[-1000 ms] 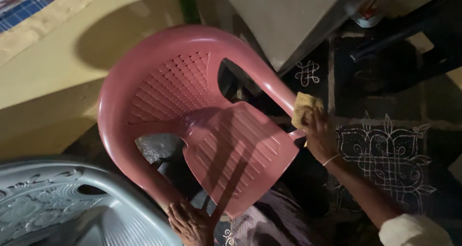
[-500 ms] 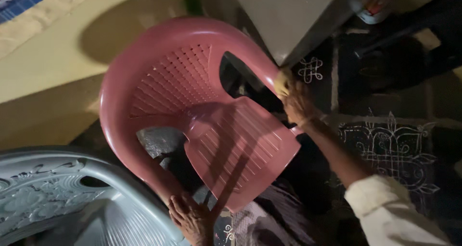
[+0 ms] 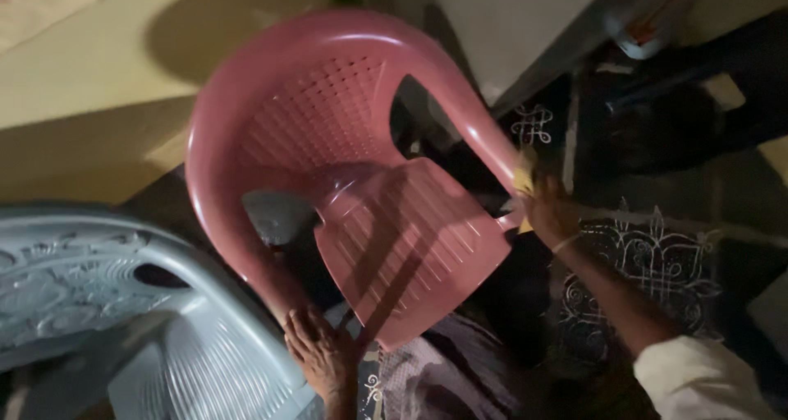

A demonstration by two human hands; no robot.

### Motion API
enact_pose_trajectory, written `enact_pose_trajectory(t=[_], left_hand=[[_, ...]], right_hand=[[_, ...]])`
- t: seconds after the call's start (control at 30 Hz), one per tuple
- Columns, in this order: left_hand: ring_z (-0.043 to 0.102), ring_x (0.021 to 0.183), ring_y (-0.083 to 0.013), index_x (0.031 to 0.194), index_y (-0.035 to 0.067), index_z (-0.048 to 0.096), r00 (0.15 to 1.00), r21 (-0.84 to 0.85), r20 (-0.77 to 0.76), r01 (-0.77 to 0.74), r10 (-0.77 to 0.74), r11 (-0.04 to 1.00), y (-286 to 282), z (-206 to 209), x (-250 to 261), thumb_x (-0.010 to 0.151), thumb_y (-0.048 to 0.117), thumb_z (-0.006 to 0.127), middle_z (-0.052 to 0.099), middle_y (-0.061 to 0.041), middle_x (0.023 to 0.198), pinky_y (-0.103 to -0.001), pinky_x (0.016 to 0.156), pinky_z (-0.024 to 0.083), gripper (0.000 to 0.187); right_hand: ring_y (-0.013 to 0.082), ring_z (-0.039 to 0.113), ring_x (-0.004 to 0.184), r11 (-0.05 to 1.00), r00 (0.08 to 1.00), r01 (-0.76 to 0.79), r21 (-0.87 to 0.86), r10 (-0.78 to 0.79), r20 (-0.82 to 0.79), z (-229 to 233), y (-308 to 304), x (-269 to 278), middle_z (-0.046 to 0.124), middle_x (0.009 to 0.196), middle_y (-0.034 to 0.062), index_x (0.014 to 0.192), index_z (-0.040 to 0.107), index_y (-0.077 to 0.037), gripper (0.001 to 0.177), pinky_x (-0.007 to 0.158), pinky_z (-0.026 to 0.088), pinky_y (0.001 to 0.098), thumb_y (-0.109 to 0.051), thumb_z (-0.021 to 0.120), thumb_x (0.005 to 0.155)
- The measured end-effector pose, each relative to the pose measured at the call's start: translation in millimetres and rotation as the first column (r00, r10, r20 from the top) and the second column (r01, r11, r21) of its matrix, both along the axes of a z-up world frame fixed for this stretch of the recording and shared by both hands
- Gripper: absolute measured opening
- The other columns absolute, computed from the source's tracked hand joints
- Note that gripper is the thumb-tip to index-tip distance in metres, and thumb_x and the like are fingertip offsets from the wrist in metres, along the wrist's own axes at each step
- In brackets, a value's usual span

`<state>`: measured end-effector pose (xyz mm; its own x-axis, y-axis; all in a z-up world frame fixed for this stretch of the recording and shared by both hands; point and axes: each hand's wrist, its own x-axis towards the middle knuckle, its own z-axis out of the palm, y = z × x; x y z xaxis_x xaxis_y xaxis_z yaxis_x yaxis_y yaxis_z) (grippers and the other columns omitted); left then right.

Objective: The person wipes a pink plastic chair with a yellow cloth, cleaning the seat, backrest, and armrests. They then move to a light blue plastic chair and wipe its surfaces in a similar manner.

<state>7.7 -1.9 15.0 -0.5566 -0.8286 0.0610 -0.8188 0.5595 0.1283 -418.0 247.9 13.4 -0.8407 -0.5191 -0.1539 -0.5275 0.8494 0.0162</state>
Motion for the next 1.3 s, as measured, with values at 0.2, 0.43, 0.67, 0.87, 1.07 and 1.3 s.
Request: enact_pose_trajectory(t=[0.2,0.43,0.67,0.87,1.07,1.3], left_hand=[[0.036,0.151,-0.0385,0.144,0.001,0.053,0.998,0.050,0.045,-0.043,0.041,0.998,2,4,-4,0.088,0.026,0.053,0.046,-0.022,0.153,-0.051,0.124,0.029,0.061],[0.037,0.146,-0.0429,0.144,-0.006,0.051,1.000,0.068,-0.011,-0.021,0.021,0.997,2,7,-5,0.089,0.036,0.054,0.045,-0.028,0.151,-0.053,0.120,0.029,0.069],[0.040,0.146,-0.0408,0.145,-0.001,0.051,0.998,0.075,0.049,-0.032,0.029,0.997,3,7,-9,0.089,0.033,0.054,0.046,-0.025,0.151,-0.051,0.122,0.030,0.065],[0.039,0.146,-0.0428,0.146,-0.003,0.045,1.000,0.072,-0.016,-0.024,0.025,0.997,2,8,-5,0.089,0.026,0.055,0.045,-0.027,0.151,-0.053,0.121,0.031,0.065],[0.034,0.146,-0.0494,0.150,-0.010,0.034,0.996,0.090,-0.042,-0.074,0.078,0.993,1,8,-9,0.085,0.016,0.056,0.035,-0.037,0.155,-0.055,0.120,0.030,0.073],[0.030,0.147,-0.0488,0.150,-0.010,0.031,0.997,0.148,-0.053,-0.053,0.062,0.988,-1,12,-10,0.087,0.020,0.053,0.030,-0.036,0.156,-0.054,0.120,0.026,0.073]], right_hand=[[0.0392,0.052,0.138,0.910,0.868,-0.346,0.227,0.402,-0.291,16,26,22,0.049,0.151,0.0266,0.146,0.047,0.007,0.056,0.113,0.049,0.0463,-0.024,0.055,0.099],[0.0375,0.035,0.157,0.819,0.821,-0.298,0.490,0.482,-0.306,11,7,14,0.043,0.162,0.0246,0.149,0.047,-0.003,0.044,0.127,0.026,0.0461,-0.020,0.045,0.108],[0.0409,0.031,0.153,0.721,0.703,-0.491,0.488,0.659,-0.267,11,-69,-27,0.035,0.162,0.0252,0.155,0.038,0.005,0.058,0.128,0.027,0.0494,-0.020,0.043,0.102],[0.0471,0.030,0.154,0.836,0.791,-0.547,-0.049,0.497,-0.355,22,-178,-81,0.030,0.166,0.0310,0.160,0.031,0.009,0.060,0.129,0.030,0.0538,-0.020,0.053,0.111],[0.0366,0.036,0.157,0.550,0.926,-0.377,-0.745,0.191,-0.326,41,-353,-51,0.027,0.168,0.0340,0.164,0.025,0.009,0.055,0.129,0.046,0.0396,-0.003,0.042,0.113],[0.0403,0.029,0.152,0.428,0.591,-0.783,-0.452,0.739,-0.323,60,-459,174,0.039,0.161,0.0195,0.134,0.059,-0.021,0.030,0.129,0.019,0.0493,-0.017,0.053,0.105]])
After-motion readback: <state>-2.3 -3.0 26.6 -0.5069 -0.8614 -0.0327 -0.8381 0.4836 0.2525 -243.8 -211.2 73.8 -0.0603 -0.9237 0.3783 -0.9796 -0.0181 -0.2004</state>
